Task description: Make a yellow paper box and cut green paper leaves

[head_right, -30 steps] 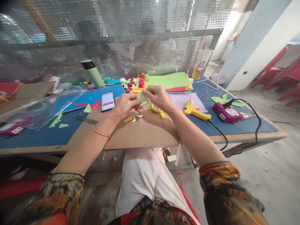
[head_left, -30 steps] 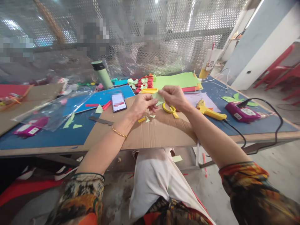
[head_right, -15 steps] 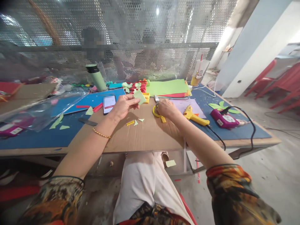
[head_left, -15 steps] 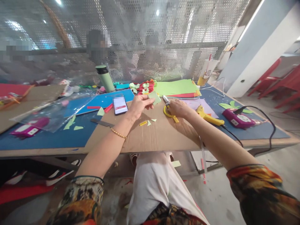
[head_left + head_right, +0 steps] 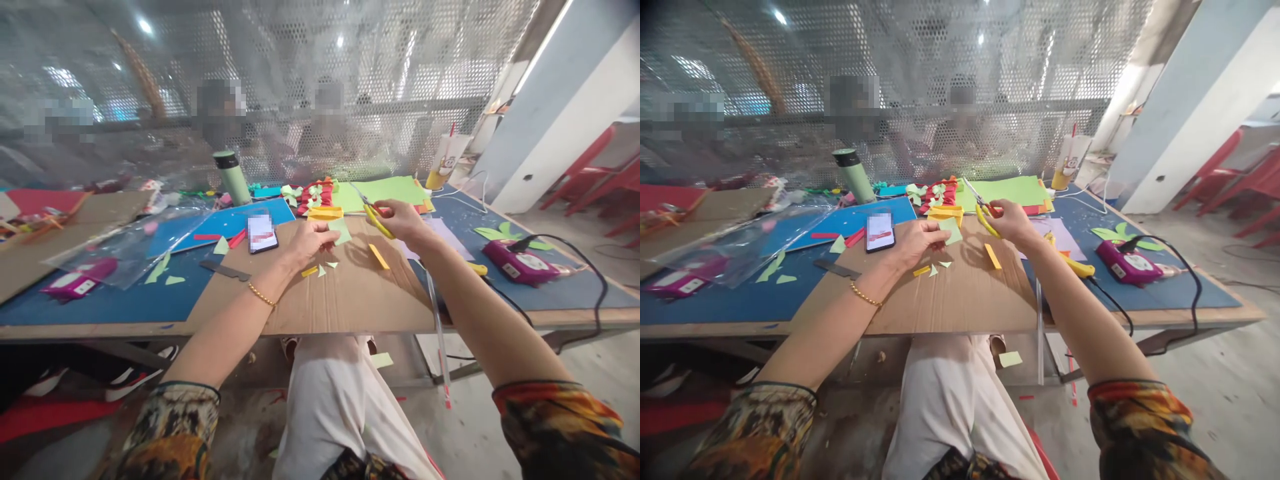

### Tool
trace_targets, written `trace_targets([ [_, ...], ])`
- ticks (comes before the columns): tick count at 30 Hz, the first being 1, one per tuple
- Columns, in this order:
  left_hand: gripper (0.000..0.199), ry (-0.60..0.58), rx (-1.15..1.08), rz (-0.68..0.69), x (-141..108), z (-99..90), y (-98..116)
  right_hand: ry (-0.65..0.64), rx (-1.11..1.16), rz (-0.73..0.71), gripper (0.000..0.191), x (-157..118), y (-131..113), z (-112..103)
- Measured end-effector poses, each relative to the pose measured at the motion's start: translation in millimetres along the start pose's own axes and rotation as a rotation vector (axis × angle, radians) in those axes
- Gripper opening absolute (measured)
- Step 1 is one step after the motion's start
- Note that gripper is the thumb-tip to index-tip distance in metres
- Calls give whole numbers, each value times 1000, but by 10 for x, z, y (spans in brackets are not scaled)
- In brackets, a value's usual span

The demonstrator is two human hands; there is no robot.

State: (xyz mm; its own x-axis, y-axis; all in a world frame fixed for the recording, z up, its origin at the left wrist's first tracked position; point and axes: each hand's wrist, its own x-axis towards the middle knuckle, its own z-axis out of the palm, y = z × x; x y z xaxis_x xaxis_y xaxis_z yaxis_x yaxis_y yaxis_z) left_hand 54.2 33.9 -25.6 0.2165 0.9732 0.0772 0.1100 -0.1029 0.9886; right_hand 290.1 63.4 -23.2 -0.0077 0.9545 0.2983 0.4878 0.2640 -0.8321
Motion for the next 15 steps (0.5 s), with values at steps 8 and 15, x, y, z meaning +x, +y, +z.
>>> trace_targets([
  [8,21,89,-111,155,52,-238,111,-313,446,44,21,-274,-203,4],
  [15,19,34,-155,321,-51,-338,271,-471,547,45,35,-566,-432,-112],
])
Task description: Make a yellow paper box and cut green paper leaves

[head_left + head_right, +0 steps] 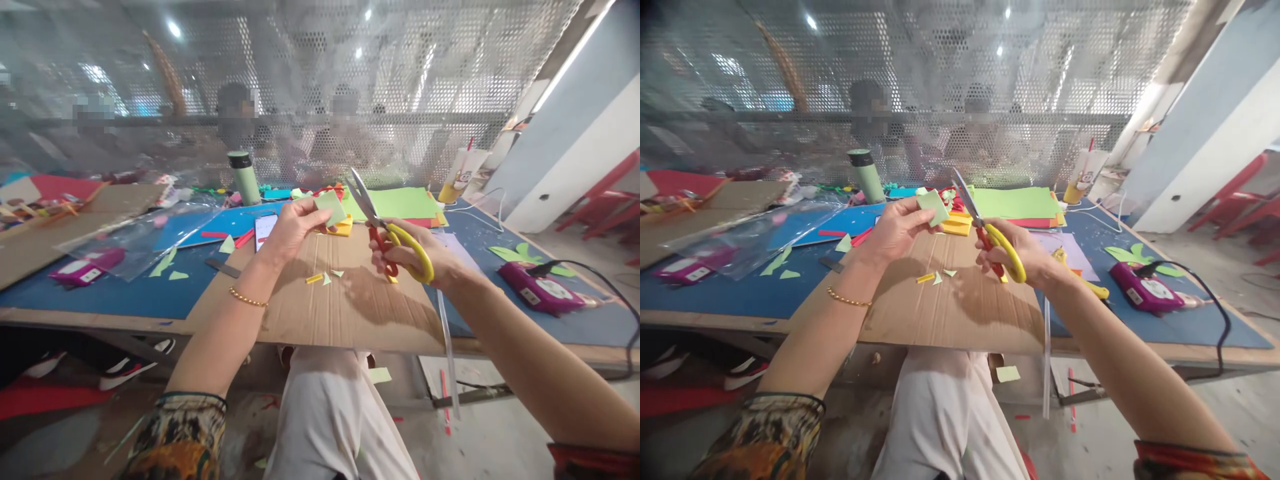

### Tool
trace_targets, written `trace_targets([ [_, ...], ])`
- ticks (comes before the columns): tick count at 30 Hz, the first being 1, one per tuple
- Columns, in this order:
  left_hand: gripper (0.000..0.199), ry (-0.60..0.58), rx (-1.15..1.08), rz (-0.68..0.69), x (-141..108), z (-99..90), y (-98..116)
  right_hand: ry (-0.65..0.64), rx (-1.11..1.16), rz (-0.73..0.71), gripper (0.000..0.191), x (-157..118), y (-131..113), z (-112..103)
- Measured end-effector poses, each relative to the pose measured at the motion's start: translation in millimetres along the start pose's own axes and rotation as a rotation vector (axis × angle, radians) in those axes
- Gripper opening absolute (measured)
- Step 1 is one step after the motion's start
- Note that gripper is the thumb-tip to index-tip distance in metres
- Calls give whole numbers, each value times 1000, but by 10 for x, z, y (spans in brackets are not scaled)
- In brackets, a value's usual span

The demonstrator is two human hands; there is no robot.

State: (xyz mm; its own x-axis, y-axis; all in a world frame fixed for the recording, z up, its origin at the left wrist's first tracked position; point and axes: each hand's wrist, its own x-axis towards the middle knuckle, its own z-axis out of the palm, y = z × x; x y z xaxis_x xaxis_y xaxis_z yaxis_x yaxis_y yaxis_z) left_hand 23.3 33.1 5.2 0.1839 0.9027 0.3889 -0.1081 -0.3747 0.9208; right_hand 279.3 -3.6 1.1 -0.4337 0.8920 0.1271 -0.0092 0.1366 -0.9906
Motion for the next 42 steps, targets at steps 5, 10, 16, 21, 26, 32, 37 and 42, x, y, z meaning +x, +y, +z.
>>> trace_targets([
  [5,22,-10,-91,104,-51,63,30,13,-255,-63,50,-31,-36,121],
  [10,24,-16,-69,72,-59,89,29,-36,-274,-125,63,-9,39,177],
  [16,20,-5,-26,37,-50,102,0,-23,-273,-141,70,-37,64,191],
  [21,18,-35,-18,22,-56,118,-15,-4,-290,-132,75,-22,64,191],
  [26,15,-74,-19,4,-85,139,-10,1,-307,-142,70,-38,63,170],
  [32,15,-66,6,-9,-98,146,17,14,-341,-160,68,-64,37,192],
  [37,17,-86,11,19,-92,139,2,7,-321,-150,68,-63,51,190],
  [42,17,-106,8,39,-77,132,-27,4,-312,-151,68,-50,95,165],
])
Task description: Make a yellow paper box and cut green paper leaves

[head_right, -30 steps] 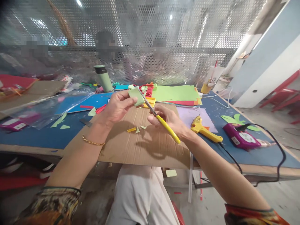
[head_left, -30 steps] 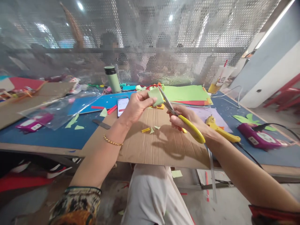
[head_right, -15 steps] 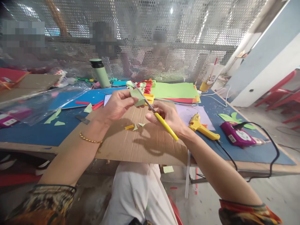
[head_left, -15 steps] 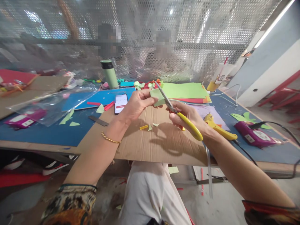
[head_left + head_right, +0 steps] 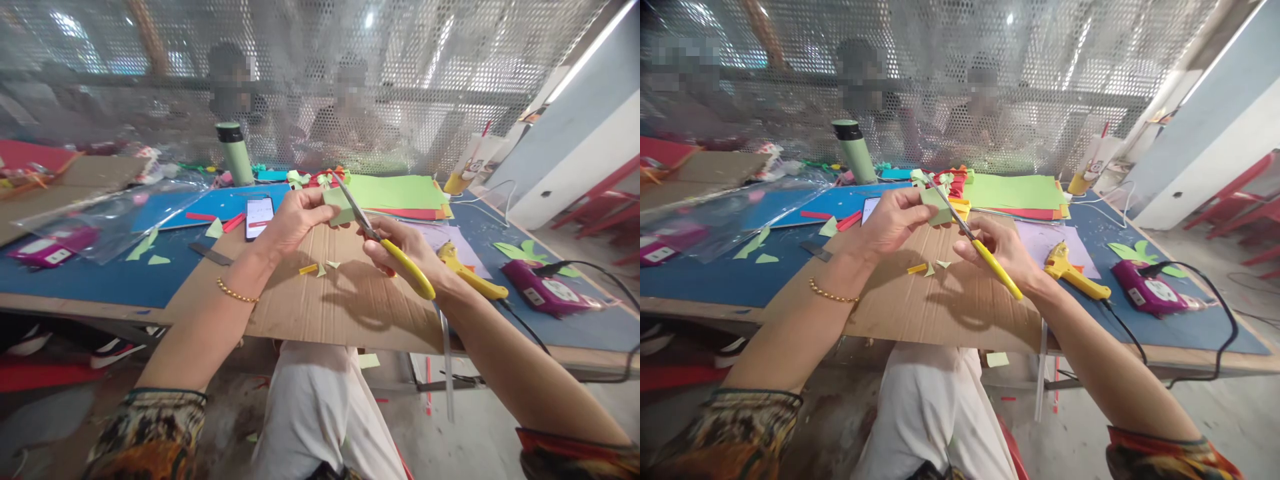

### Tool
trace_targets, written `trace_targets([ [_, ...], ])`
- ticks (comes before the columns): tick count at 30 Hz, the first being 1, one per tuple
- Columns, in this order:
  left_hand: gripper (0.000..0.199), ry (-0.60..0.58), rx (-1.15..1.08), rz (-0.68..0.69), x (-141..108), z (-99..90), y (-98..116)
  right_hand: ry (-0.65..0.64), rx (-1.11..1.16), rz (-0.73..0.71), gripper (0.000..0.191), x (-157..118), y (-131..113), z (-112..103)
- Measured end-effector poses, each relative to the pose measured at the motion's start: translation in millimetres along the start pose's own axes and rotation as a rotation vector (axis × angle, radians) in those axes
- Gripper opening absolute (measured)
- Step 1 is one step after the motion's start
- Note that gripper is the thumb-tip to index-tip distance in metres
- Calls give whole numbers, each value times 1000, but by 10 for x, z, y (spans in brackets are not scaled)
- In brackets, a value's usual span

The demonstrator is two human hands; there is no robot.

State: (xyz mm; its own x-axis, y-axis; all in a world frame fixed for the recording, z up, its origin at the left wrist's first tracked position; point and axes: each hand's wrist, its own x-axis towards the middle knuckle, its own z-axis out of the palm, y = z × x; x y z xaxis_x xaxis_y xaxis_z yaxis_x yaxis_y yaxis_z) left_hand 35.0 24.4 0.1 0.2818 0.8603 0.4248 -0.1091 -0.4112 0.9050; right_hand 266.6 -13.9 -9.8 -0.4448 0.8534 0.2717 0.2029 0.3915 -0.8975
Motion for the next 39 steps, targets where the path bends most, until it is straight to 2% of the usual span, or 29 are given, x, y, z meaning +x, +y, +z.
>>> trace_targets([
  [10,21,-31,7,4,-4,-14,11,-39,26,-84,65,15,-41,-4],
  [17,22,-43,-15,-4,2,-14,14,-13,2,1,69,-6,-63,-4],
  [39,15,-47,2,-43,-19,-24,32,-11,31,47,69,-28,-51,11],
])
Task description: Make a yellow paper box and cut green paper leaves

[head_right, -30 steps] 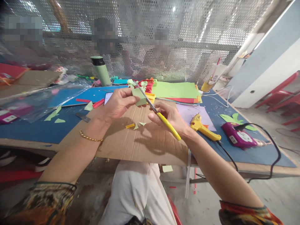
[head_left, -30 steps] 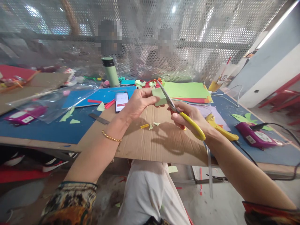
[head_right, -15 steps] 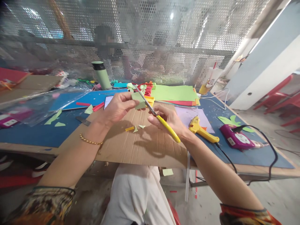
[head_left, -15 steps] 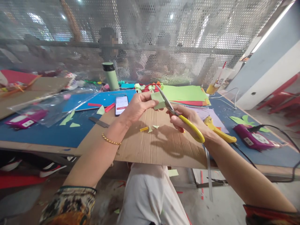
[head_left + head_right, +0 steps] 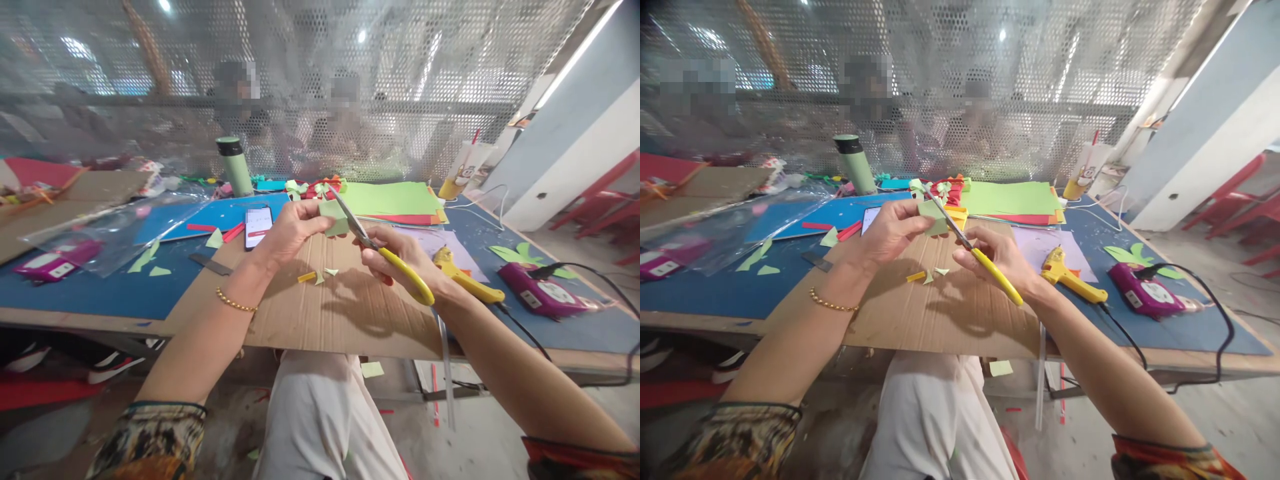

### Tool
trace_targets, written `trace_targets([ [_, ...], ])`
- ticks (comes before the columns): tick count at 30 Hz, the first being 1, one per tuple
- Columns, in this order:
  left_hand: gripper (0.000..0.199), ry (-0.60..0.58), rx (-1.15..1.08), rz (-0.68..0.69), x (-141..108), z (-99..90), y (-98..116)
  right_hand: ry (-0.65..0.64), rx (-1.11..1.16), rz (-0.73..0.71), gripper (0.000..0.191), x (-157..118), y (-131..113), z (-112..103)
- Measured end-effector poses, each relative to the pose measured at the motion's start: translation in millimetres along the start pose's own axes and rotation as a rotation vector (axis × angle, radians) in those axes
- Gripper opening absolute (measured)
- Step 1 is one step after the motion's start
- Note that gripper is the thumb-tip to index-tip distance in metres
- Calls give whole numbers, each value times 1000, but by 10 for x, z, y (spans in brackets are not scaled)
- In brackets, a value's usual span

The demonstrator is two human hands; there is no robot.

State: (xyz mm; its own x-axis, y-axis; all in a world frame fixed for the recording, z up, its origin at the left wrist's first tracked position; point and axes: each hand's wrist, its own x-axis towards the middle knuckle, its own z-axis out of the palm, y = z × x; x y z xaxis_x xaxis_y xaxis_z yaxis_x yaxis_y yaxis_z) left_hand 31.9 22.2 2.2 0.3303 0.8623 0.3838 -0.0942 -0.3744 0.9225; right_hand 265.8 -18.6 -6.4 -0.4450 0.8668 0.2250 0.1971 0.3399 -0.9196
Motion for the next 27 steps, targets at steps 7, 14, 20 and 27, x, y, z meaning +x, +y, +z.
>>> trace_targets([
  [7,21,-5,-50,7,15,-17,-21,62,-95,-81,63,38,115,6],
  [14,19,-18,-61,-8,9,-25,-31,49,-137,-88,65,23,127,6],
  [20,19,-18,-49,-25,-2,-21,-23,40,-113,-81,65,12,117,-1],
  [27,19,-19,-37,-12,-3,-6,-3,28,-94,-71,62,17,147,-23],
])
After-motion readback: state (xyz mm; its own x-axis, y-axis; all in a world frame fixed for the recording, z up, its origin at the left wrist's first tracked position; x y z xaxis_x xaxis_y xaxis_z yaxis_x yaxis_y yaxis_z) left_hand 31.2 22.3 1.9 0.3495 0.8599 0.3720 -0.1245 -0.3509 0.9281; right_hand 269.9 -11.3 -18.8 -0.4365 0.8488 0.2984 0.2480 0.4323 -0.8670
